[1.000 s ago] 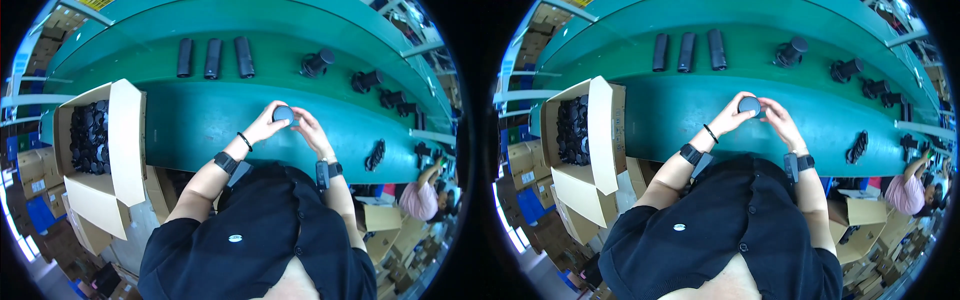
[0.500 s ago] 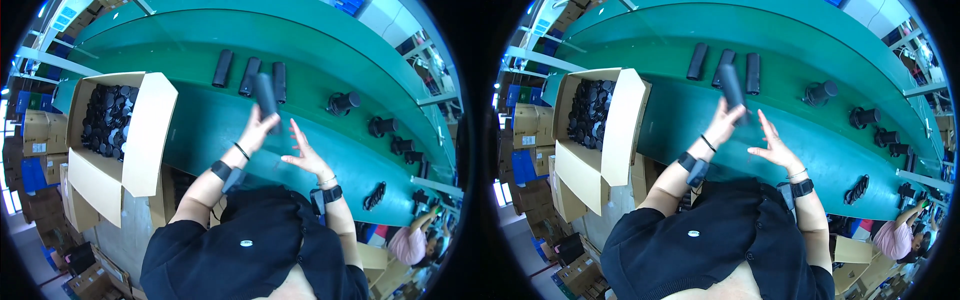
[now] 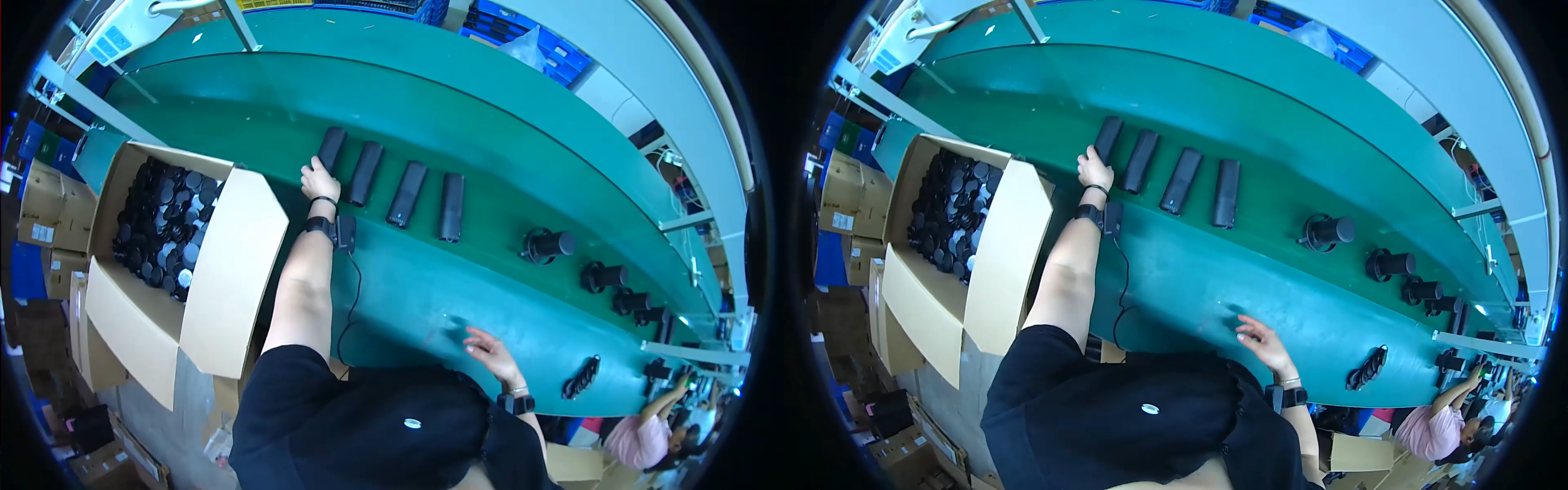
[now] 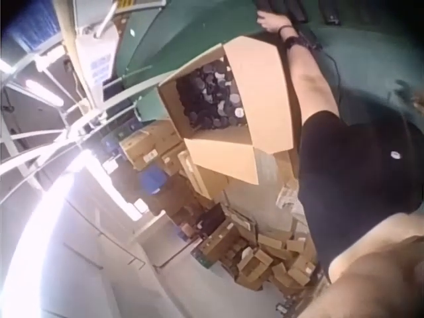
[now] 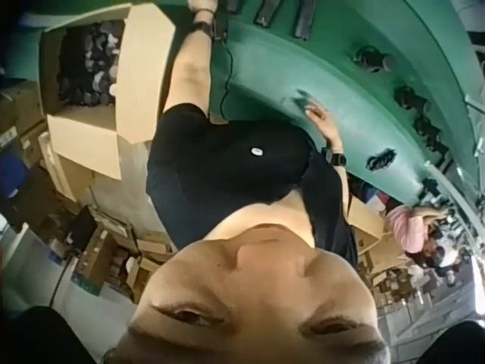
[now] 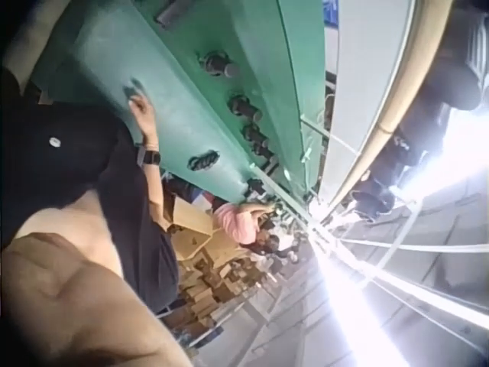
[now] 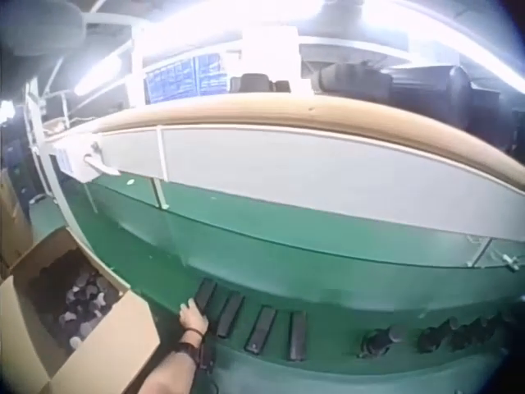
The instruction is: The person fits caps onto black cylinders by hand, places them on a table, and then retrieves more cylinders from a box. After carrying the cylinders back to the workbench, they continue fitting caps onto the remaining cylinders.
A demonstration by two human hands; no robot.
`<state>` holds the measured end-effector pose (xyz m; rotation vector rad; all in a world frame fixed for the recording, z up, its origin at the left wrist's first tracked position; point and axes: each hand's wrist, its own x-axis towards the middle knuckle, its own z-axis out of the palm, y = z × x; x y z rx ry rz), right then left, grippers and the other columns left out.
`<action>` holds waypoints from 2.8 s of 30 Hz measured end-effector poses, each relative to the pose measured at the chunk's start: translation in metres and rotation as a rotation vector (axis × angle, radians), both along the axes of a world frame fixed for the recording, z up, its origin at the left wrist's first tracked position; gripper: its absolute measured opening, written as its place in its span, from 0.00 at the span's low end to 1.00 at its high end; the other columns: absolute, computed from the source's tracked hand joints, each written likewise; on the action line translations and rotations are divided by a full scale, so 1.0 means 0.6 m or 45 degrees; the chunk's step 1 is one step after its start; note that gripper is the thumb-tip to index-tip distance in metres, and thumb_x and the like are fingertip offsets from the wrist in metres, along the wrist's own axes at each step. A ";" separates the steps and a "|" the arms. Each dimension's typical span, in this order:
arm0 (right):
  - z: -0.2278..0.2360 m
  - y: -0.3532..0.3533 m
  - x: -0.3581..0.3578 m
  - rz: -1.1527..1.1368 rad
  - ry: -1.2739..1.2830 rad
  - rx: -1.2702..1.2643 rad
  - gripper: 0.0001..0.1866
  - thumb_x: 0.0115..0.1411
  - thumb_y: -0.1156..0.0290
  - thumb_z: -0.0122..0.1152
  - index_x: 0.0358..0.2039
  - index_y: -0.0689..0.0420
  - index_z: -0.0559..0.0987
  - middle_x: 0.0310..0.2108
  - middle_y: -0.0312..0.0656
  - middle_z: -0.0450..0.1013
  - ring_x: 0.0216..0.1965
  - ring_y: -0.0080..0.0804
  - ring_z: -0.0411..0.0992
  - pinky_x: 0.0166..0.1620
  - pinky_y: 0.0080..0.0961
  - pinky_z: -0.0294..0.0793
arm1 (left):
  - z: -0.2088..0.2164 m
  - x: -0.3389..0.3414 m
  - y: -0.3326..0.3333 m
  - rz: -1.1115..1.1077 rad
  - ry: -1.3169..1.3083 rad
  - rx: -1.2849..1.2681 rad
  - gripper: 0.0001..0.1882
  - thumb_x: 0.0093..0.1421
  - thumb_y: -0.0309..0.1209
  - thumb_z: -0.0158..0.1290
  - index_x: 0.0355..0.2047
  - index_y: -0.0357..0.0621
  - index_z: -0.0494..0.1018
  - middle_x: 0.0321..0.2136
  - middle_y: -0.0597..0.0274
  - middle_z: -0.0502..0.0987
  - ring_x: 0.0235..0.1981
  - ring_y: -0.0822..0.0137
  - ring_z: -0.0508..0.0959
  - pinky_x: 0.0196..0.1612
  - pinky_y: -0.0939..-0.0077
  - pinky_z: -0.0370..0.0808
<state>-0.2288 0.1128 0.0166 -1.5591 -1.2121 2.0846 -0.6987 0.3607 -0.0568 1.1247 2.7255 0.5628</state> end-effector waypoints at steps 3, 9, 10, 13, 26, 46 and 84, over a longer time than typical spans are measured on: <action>0.001 -0.011 0.009 0.019 -0.065 -0.015 0.25 0.59 0.72 0.60 0.58 0.55 0.68 0.42 0.36 0.73 0.44 0.21 0.68 0.47 0.21 0.69 | -0.018 -0.013 -0.003 -0.010 0.001 -0.006 0.35 0.47 0.29 0.63 0.54 0.54 0.60 0.48 0.51 0.65 0.49 0.49 0.70 0.51 0.56 0.71; -0.025 -0.025 0.067 0.024 -0.106 0.209 0.26 0.59 0.67 0.61 0.57 0.58 0.68 0.39 0.35 0.74 0.41 0.20 0.70 0.47 0.21 0.70 | 0.041 0.075 -0.031 -0.165 0.108 0.290 0.33 0.41 0.33 0.65 0.48 0.47 0.63 0.37 0.46 0.71 0.40 0.43 0.73 0.43 0.49 0.73; -0.031 -0.022 0.073 0.023 -0.068 0.222 0.25 0.59 0.67 0.61 0.56 0.58 0.69 0.38 0.35 0.74 0.40 0.20 0.70 0.46 0.20 0.70 | 0.038 0.085 -0.052 -0.162 0.162 0.458 0.35 0.41 0.33 0.65 0.51 0.45 0.63 0.38 0.44 0.70 0.42 0.44 0.71 0.43 0.49 0.71; -0.027 -0.038 0.088 0.113 -0.245 0.383 0.25 0.58 0.65 0.61 0.54 0.59 0.71 0.36 0.38 0.76 0.39 0.23 0.71 0.45 0.22 0.71 | 0.013 0.118 -0.129 -0.546 0.112 0.693 0.32 0.47 0.31 0.61 0.53 0.45 0.63 0.45 0.46 0.68 0.50 0.47 0.66 0.51 0.54 0.63; -0.095 -0.257 0.611 -1.269 -1.837 0.683 0.37 0.53 0.53 0.64 0.61 0.45 0.61 0.57 0.60 0.55 0.57 0.58 0.55 0.59 0.48 0.55 | 0.007 0.317 -0.517 -0.629 -1.030 0.373 0.04 0.58 0.22 0.52 0.34 0.37 0.73 0.30 0.63 0.75 0.32 0.73 0.74 0.37 0.79 0.71; -0.099 -0.165 0.683 -0.249 -1.468 0.769 0.45 0.45 0.42 0.66 0.63 0.38 0.60 0.65 0.48 0.51 0.65 0.59 0.46 0.63 0.51 0.52 | 0.067 0.524 -0.691 -1.013 -0.574 -0.164 0.09 0.54 0.23 0.55 0.36 0.37 0.75 0.30 0.55 0.76 0.30 0.65 0.77 0.32 0.74 0.73; 0.603 0.006 -0.356 1.924 0.304 1.393 0.38 0.46 0.59 0.71 0.55 0.64 0.69 0.47 0.52 0.70 0.45 0.45 0.71 0.45 0.31 0.72 | 0.640 -0.198 -0.750 -0.086 -1.118 1.264 0.07 0.60 0.32 0.52 0.36 0.43 0.75 0.30 0.66 0.76 0.30 0.73 0.76 0.33 0.82 0.72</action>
